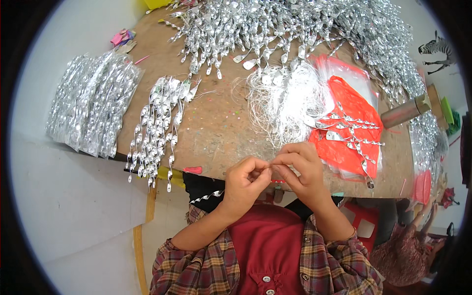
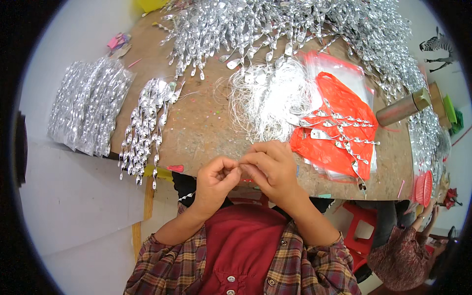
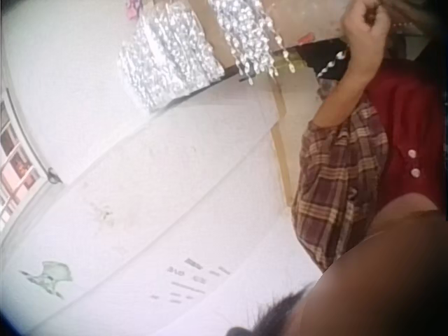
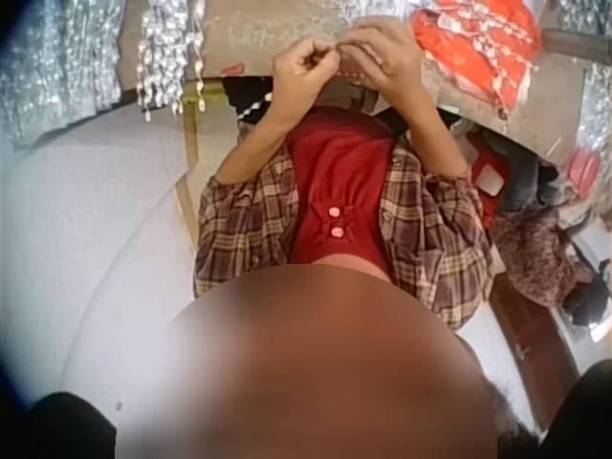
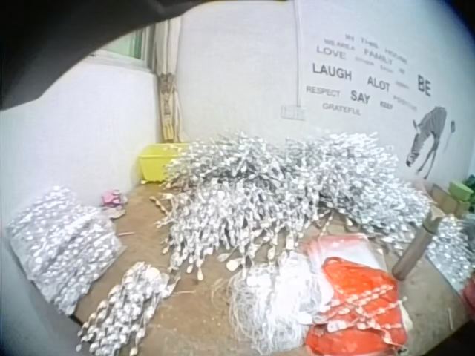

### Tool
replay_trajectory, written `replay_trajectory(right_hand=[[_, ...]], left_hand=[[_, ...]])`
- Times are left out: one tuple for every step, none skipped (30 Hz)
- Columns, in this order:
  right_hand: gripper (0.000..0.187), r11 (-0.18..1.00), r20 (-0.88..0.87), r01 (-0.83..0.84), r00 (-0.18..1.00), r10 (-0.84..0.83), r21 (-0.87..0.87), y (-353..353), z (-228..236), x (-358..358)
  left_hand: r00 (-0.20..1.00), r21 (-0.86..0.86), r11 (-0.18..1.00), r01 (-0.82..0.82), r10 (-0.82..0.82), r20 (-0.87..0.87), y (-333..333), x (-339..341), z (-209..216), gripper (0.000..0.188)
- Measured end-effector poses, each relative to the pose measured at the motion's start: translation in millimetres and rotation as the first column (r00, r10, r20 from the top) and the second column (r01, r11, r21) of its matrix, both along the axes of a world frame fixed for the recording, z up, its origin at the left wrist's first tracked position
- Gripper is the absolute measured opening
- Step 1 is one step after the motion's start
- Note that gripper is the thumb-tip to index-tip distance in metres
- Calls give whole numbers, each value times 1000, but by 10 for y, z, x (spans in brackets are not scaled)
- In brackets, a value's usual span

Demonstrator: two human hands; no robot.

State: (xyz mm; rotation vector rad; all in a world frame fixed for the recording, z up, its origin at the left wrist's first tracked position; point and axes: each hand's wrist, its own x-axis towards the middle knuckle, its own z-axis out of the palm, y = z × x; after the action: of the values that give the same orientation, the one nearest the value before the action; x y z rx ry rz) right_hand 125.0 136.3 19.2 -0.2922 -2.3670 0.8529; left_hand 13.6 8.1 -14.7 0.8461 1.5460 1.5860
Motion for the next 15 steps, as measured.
replay_trajectory(right_hand=[[14, 996, -21, 31, 999, -29, 79, -19, -6, 10], [15, 986, -45, 64, 997, -57, 156, -34, -13, 17], [15, 986, -44, 64, 997, -58, 157, -47, -31, 23], [16, 988, -80, 86, 994, -76, 125, -61, -58, 23], [17, 990, -116, 107, 989, -96, 93, -68, -76, 23], [17, 990, -115, 106, 989, -95, 93, -73, -77, 21], [17, 991, -127, 107, 987, -97, 78, -77, -78, 20], [17, 992, -139, 108, 985, -98, 63, -79, -79, 20], [17, 992, -138, 109, 985, -100, 64, -74, -84, 24], [18, 993, -136, 100, 987, -90, 70, -63, -91, 28], [19, 993, -135, 90, 988, -79, 77, -55, -99, 34], [19, 993, -135, 89, 988, -78, 77, -49, -105, 43], [20, 988, -136, 78, 989, -60, 133, -41, -110, 54], [21, 980, -136, 67, 990, -42, 190, -39, -112, 59], [21, 980, -136, 67, 990, -41, 189, -41, -106, 59]], left_hand=[[996, 1, 1000, -26, 26, 89, 11, 8, 35, 6], [983, -1, 999, -51, 51, 177, 18, 8, 64, 5], [983, 0, 999, -50, 50, 178, 20, -4, 81, 5], [961, 9, 1000, -23, 20, 276, 17, -24, 94, 7], [928, 21, 1000, 4, -11, 372, 15, -40, 98, 9], [928, 22, 1000, 3, -11, 372, 10, -48, 93, 9], [904, 30, 999, 18, -29, 426, 8, -54, 81, 11], [877, 39, 999, 32, -47, 478, 6, -59, 71, 12], [877, 39, 999, 34, -49, 479, 4, -64, 65, 12], [862, 57, 998, 41, -64, 503, 3, -68, 59, 12], [847, 75, 996, 46, -79, 526, 3, -69, 57, 12], [847, 75, 996, 45, -78, 526, 2, -69, 60, 12], [849, 70, 996, 49, -78, 522, 1, -68, 65, 12], [851, 64, 997, 52, -78, 519, -1, -67, 71, 11], [851, 63, 997, 51, -77, 519, -2, -68, 81, 11]])
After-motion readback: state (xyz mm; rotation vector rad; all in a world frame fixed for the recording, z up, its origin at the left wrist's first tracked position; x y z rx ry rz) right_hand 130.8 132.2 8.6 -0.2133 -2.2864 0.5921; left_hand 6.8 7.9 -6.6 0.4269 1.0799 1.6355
